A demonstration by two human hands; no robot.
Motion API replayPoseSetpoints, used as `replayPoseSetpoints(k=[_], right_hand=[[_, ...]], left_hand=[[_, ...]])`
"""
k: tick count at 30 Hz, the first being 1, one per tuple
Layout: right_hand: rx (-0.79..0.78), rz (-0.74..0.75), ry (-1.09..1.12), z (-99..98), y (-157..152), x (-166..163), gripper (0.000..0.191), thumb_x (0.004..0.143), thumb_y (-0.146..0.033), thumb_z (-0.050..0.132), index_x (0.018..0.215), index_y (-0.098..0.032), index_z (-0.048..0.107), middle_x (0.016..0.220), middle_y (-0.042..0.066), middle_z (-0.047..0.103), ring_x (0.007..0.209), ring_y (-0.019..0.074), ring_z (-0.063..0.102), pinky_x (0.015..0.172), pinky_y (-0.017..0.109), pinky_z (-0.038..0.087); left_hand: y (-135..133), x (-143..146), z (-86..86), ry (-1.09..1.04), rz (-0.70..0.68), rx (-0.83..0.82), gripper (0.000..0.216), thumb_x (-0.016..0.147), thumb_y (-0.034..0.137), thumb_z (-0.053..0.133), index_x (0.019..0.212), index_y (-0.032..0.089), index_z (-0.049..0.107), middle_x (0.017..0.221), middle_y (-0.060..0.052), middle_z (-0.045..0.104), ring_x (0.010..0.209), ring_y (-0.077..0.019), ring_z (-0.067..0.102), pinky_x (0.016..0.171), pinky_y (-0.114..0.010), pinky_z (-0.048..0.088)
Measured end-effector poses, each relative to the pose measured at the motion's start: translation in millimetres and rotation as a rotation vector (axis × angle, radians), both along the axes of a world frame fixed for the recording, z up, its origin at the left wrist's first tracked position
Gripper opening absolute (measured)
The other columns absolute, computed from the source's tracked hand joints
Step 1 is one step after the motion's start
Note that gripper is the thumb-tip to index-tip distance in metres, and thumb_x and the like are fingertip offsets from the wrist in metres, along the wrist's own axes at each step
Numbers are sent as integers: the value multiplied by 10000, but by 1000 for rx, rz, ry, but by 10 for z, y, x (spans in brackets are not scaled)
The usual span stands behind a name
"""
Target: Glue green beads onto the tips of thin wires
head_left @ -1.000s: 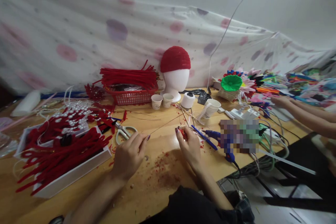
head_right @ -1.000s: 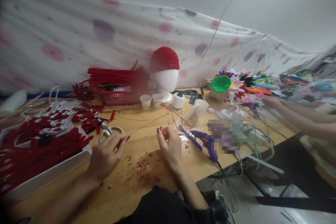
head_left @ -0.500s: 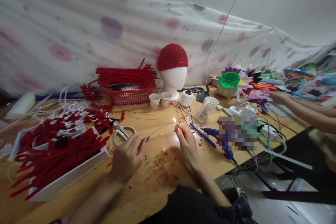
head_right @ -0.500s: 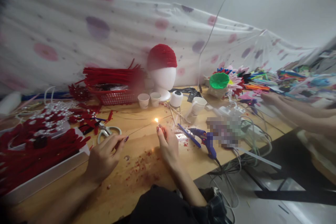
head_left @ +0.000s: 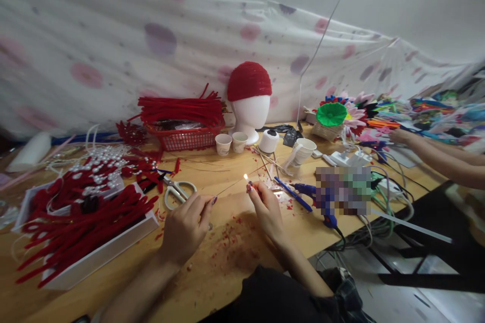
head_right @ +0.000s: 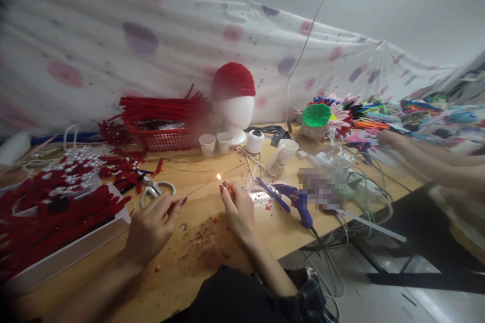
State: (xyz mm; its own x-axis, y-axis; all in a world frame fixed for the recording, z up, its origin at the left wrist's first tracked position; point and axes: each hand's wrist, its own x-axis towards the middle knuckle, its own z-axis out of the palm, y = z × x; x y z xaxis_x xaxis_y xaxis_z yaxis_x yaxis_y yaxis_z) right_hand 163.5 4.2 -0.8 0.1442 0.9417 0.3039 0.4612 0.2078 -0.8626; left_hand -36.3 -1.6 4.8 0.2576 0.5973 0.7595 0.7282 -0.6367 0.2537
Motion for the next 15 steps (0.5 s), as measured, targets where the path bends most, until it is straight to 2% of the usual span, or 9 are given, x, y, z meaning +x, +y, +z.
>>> replayPoseSetpoints(k=[15], right_hand=[[-45, -152, 9, -37, 34, 58, 328, 895, -449, 435, 672, -209, 443, 617, -38, 417, 592, 140, 398, 557, 268, 260]], left_hand=[[0, 5, -5, -15, -19, 37, 77, 905, 135, 533, 869, 168, 594, 713, 9, 635, 662, -118, 625, 640, -219, 428]])
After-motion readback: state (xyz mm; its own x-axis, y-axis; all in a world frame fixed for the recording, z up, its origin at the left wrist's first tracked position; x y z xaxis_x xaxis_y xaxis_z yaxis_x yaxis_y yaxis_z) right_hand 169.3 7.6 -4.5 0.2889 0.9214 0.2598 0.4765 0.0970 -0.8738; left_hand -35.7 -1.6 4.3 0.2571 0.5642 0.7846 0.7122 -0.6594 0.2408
